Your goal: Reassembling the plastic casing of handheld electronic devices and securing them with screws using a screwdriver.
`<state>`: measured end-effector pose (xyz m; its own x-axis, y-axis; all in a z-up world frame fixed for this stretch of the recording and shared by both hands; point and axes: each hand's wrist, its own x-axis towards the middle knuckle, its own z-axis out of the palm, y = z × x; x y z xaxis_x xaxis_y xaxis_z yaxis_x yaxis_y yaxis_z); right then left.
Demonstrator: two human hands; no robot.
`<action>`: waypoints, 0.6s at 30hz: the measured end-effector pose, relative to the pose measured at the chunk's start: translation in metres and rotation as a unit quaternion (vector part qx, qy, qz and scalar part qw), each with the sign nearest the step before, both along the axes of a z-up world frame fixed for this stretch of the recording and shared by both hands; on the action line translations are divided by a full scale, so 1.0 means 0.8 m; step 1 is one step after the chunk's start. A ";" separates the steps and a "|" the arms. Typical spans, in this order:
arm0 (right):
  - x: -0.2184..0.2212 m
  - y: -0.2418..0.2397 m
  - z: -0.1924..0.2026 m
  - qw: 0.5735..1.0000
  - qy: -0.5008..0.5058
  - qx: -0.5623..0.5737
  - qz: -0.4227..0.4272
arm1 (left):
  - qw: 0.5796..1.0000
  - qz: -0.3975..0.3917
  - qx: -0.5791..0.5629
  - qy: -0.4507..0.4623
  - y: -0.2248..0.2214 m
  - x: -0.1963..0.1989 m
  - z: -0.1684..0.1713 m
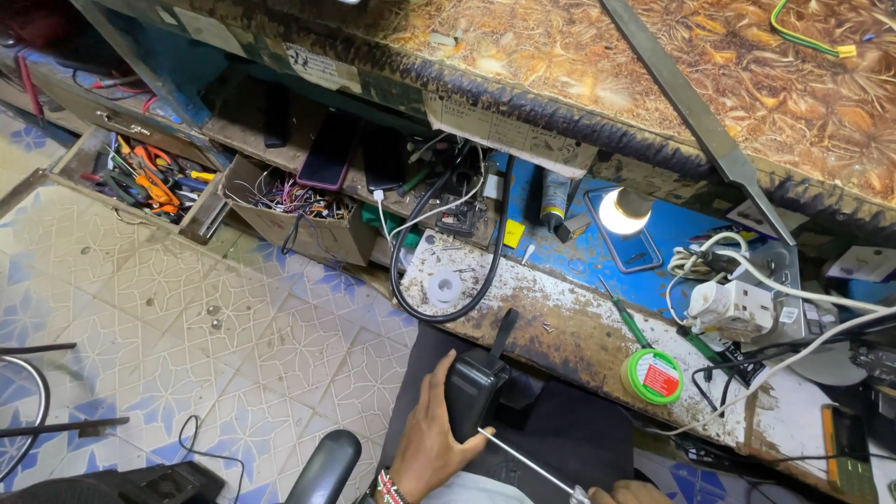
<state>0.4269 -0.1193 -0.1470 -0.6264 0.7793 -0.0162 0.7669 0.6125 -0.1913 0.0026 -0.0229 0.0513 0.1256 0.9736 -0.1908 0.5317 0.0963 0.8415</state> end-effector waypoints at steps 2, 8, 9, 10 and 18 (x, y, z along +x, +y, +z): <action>-0.036 0.008 0.048 0.999 -0.019 0.014 0.024 | 0.998 -0.008 0.009 0.065 -0.002 0.004 -0.008; -0.066 0.083 0.063 0.373 0.302 -0.697 -0.532 | 0.994 0.059 0.004 0.094 -0.006 0.017 -0.012; -0.108 0.116 0.139 0.377 0.301 -0.696 -0.531 | 0.994 0.062 0.007 0.092 0.003 0.013 -0.012; -0.145 0.112 0.220 0.616 0.147 -0.593 -0.497 | 0.994 0.066 0.012 0.088 0.002 0.013 -0.013; -0.170 0.072 0.253 0.983 0.118 0.129 0.056 | 0.995 0.035 0.051 0.075 -0.004 0.017 -0.020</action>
